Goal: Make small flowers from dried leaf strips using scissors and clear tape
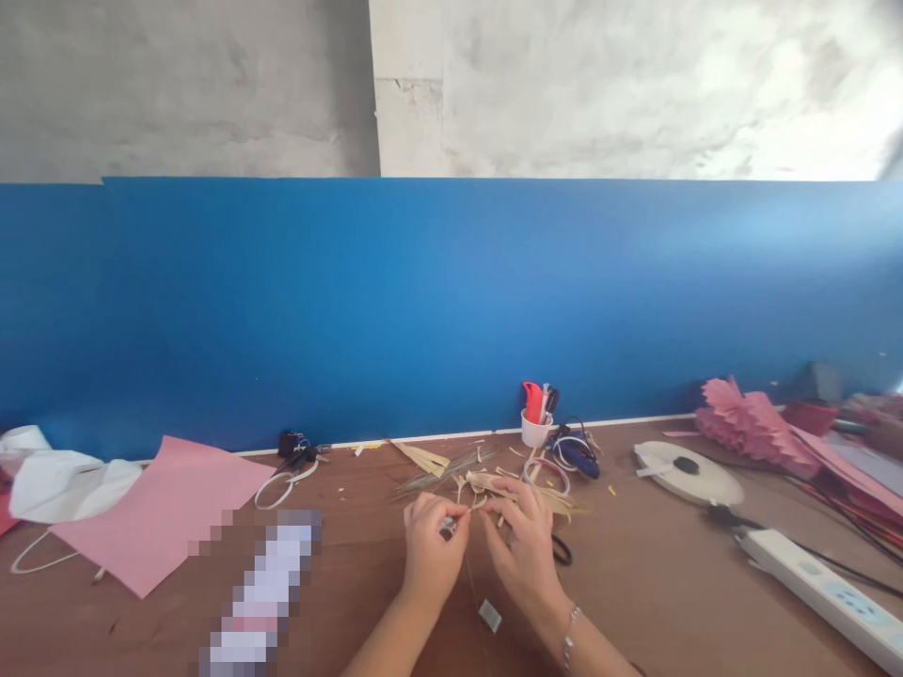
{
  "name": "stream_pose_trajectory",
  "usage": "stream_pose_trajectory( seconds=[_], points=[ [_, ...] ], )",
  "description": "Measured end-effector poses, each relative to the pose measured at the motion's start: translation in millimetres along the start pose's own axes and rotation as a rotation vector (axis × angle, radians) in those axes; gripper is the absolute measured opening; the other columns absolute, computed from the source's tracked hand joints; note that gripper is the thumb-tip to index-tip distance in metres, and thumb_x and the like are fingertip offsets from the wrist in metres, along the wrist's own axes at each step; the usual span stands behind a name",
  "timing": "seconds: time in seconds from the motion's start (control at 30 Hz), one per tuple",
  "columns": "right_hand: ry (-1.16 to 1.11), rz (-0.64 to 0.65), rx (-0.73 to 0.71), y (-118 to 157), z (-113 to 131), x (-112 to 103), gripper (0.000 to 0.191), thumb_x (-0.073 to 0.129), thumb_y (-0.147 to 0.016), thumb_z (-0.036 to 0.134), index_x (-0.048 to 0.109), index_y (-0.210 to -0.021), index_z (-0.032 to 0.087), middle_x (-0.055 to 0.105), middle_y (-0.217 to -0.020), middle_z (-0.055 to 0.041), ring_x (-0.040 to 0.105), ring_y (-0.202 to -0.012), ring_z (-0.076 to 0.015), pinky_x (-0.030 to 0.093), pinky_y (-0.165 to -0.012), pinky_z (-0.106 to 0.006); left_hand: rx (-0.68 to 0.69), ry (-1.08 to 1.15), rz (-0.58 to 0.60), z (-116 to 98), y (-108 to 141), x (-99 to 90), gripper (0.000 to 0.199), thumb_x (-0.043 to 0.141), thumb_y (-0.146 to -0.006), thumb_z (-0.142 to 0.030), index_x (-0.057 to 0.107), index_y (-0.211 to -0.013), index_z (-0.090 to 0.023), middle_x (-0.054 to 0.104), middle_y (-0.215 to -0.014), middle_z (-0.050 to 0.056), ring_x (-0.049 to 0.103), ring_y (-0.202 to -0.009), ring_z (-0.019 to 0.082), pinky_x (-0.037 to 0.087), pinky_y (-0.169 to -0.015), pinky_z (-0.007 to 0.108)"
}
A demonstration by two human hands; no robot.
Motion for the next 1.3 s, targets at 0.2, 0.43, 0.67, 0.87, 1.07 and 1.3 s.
stream_pose_trajectory(
  seconds=[0.2,0.43,0.67,0.87,1.07,1.3],
  points=[
    [-0.12,-0.224,0.127,-11.6,-30.5,-27.7,0.013,0.052,-0.086,0.025,0.061,-0.077,0.022,0.06,-0.092,-0.0084,0.056,-0.092,-0.0254,0.041,-0.082,-0.042,-0.159,0.13,-0.102,27.6,-8.2,-13.0,0.009,0.067,-0.067,-0.028,0.07,-0.061,-0.022,0.067,-0.067,0.005,0.059,-0.077,0.025,0.041,-0.081,0.041],
    [-0.198,0.201,-0.067,-17.6,-5.3,-7.2,0.028,0.046,-0.09,0.022,0.058,-0.064,0.022,0.062,-0.075,-0.0041,0.057,-0.074,-0.0204,0.042,-0.073,-0.037,-0.328,0.454,-0.049,45.5,-12.4,-4.4,0.033,0.066,-0.072,-0.045,0.073,-0.08,-0.014,0.072,-0.077,0.009,0.064,-0.075,0.022,0.048,-0.07,0.032],
    [-0.279,0.353,0.009,-3.5,3.2,15.8,0.014,0.059,-0.075,0.015,0.062,-0.086,0.023,0.066,-0.088,-0.0036,0.057,-0.087,-0.024,0.04,-0.081,-0.04,-0.298,0.535,0.06,34.6,-9.9,1.0,0.031,0.067,-0.074,-0.043,0.074,-0.078,-0.014,0.072,-0.081,0.009,0.063,-0.076,0.02,0.048,-0.07,0.03],
    [-0.739,0.299,0.533,0.2,-19.6,20.7,0.033,0.05,-0.085,0.046,0.064,-0.07,0.02,0.062,-0.071,-0.0042,0.056,-0.076,-0.0224,0.041,-0.074,-0.033,-0.136,0.436,0.132,15.2,-13.2,0.2,0.019,0.069,-0.072,-0.037,0.076,-0.069,-0.019,0.069,-0.075,0.007,0.057,-0.082,0.023,0.044,-0.079,0.034],
    [-0.963,0.346,0.69,-0.3,-10.9,24.1,0.029,0.064,-0.074,0.041,0.056,-0.055,0.02,0.053,-0.06,0.0012,0.048,-0.064,-0.0164,0.039,-0.066,-0.028,-0.067,0.386,0.198,4.1,-13.0,3.8,0.016,0.072,-0.068,-0.038,0.076,-0.068,-0.023,0.068,-0.07,0.007,0.055,-0.079,0.023,0.044,-0.081,0.037],
    [-1.021,0.348,0.726,2.5,-16.0,29.4,0.023,0.072,-0.066,0.037,0.059,-0.06,0.019,0.056,-0.064,0.0013,0.048,-0.065,-0.0157,0.039,-0.065,-0.028,-0.203,0.459,0.251,12.6,-4.6,15.0,0.031,0.067,-0.072,-0.047,0.072,-0.067,-0.017,0.063,-0.069,0.005,0.053,-0.066,0.017,0.043,-0.065,0.028]
  ],
)
Point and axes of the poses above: each hand's wrist, its own y-axis away from the middle knuckle, its own x-axis out of the palm, z = x × y, the point moved 8 cm from there along -y, towards the middle knuckle
